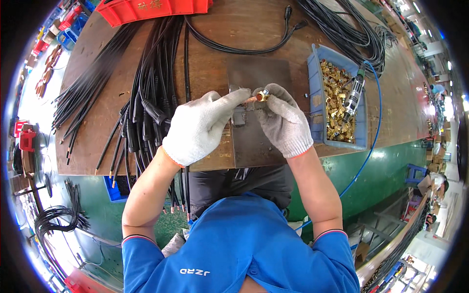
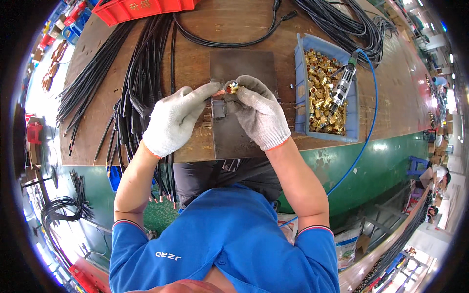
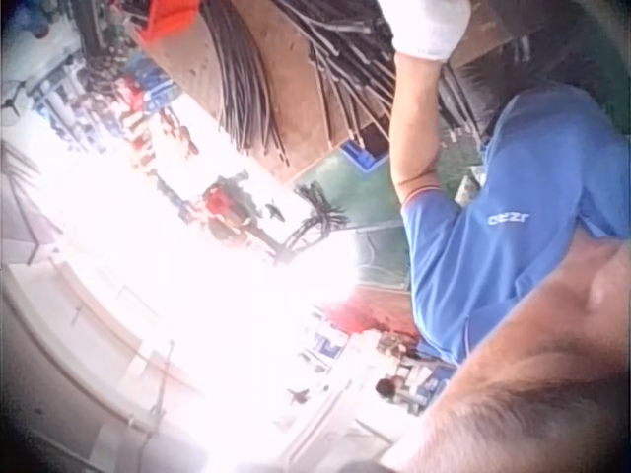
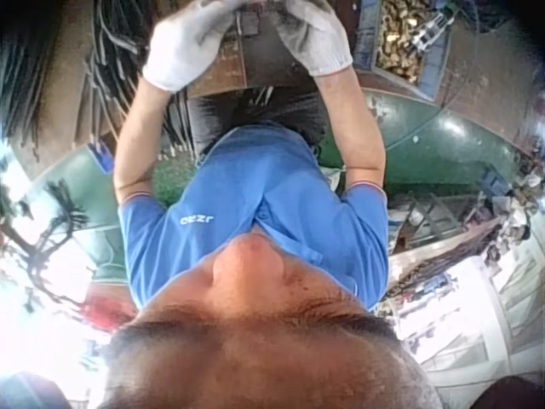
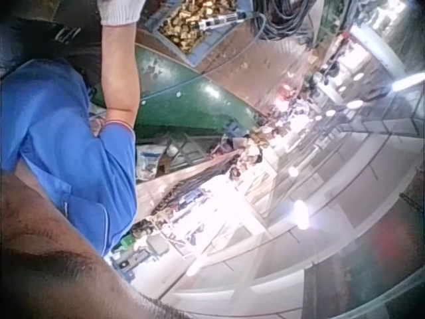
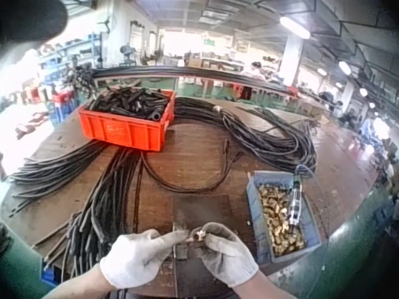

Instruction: The person sits on the floor and repeatedly picks up black wires with exposed copper ends. They insert a brass terminal onto each wire, place it in a metal jig, and use a pneumatic crimping tool to secure the terminal. The finished wires are placed on a pile on the table.

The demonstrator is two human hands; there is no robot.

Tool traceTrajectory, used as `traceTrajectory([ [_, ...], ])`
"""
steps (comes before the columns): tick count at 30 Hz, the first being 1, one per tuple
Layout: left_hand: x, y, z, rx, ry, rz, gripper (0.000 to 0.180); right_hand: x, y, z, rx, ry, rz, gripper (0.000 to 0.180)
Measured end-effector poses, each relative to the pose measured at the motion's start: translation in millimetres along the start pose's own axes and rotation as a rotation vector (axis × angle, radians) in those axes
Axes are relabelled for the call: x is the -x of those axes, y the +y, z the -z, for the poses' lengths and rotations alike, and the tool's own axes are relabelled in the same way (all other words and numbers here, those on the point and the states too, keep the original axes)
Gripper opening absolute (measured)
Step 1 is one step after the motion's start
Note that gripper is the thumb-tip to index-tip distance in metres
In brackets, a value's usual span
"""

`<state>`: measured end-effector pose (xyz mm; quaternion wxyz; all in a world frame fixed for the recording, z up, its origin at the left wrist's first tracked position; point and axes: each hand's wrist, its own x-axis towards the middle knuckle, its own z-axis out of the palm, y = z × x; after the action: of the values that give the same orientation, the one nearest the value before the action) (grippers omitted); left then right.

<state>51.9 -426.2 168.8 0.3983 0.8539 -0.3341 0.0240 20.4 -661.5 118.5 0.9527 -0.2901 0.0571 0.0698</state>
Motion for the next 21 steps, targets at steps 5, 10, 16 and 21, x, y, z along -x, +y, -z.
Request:
traceTrajectory([
  [5, -0.1, -1.3, 0.0, 0.022, 0.009, -0.014, 0.052, 1.1, -0.4, -5.7, -0.029, 0.023, -0.041, 0.018],
  [10, -0.5, -2.1, -0.8, 0.008, 0.001, -0.014, 0.053, 2.5, 0.5, -5.1, -0.035, 0.026, -0.047, 0.018],
  [16, 0.6, -3.7, -3.9, -0.031, 0.01, -0.023, 0.052, 4.5, 0.5, -5.2, -0.028, 0.026, -0.048, 0.019],
  [21, 1.5, -4.2, -6.4, -0.094, 0.02, -0.047, 0.05, 7.7, -0.7, -1.9, 0.034, 0.056, -0.032, 0.02],
])
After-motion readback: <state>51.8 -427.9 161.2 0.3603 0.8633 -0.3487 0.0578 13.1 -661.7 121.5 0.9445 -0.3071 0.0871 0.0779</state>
